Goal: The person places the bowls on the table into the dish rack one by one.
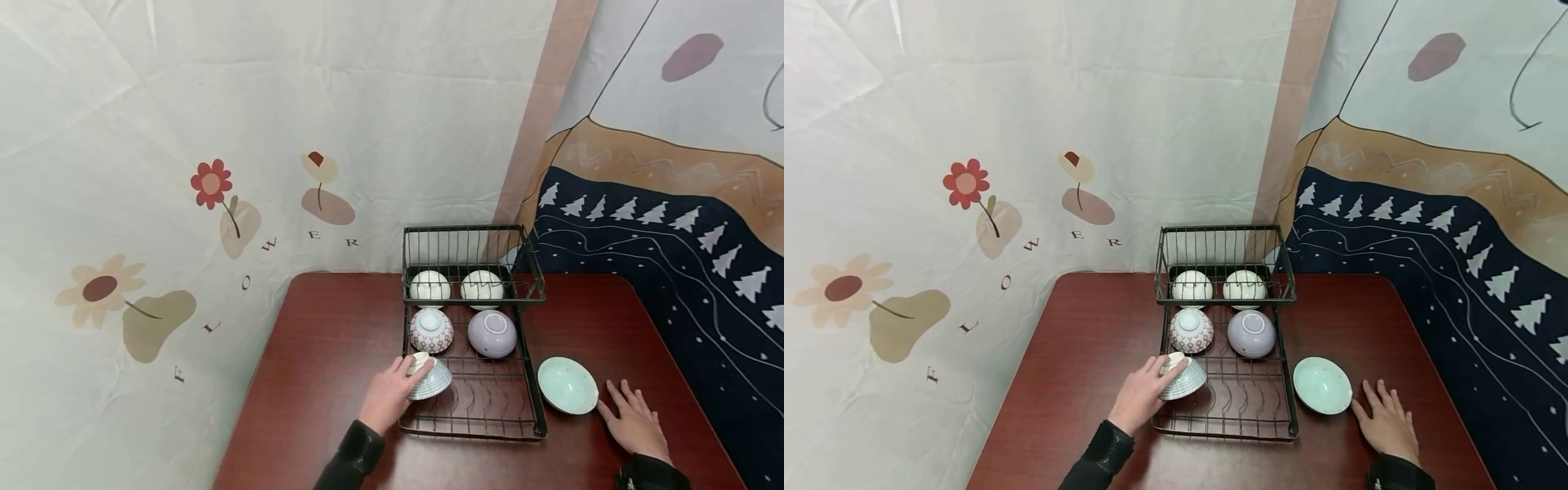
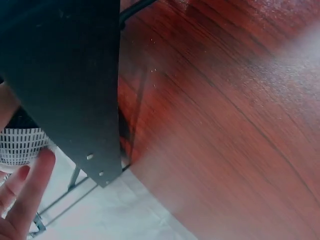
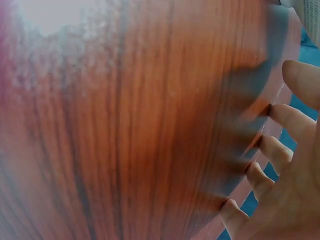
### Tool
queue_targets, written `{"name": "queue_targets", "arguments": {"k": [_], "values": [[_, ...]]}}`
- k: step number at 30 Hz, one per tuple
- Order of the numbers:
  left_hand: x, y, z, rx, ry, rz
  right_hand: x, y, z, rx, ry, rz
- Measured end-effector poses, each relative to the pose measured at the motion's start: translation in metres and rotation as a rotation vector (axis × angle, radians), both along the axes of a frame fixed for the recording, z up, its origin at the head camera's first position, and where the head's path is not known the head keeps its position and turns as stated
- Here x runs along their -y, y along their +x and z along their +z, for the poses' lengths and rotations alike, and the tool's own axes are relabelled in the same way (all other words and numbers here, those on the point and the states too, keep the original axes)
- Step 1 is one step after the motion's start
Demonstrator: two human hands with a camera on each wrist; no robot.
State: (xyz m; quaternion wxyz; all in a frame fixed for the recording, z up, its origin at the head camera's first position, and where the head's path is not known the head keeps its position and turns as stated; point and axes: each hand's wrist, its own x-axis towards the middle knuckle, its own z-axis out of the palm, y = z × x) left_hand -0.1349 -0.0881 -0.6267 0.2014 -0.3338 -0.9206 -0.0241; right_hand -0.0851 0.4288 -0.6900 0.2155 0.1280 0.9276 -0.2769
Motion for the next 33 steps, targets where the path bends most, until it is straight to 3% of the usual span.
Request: {"name": "queue_targets", "arguments": {"k": [8, 12, 19, 26, 33], "values": [[-0.005, -0.008, -0.008, -0.14, -0.059, -0.003, 0.003, -0.004, -0.001, -0.023, -0.034, -0.019], [-0.006, -0.013, -0.011, -0.187, -0.098, -0.042, 0.004, -0.004, 0.002, -0.021, -0.037, -0.021], [-0.006, -0.016, -0.014, -0.116, -0.131, -0.132, 0.003, -0.004, 0.003, -0.029, -0.039, -0.021], [-0.009, -0.016, -0.016, -0.077, -0.12, -0.146, 0.003, 0.002, -0.001, -0.084, -0.025, 0.003], [-0.014, -0.014, -0.019, -0.015, -0.077, -0.165, -0.002, 0.007, -0.009, -0.077, -0.061, 0.001]]}}
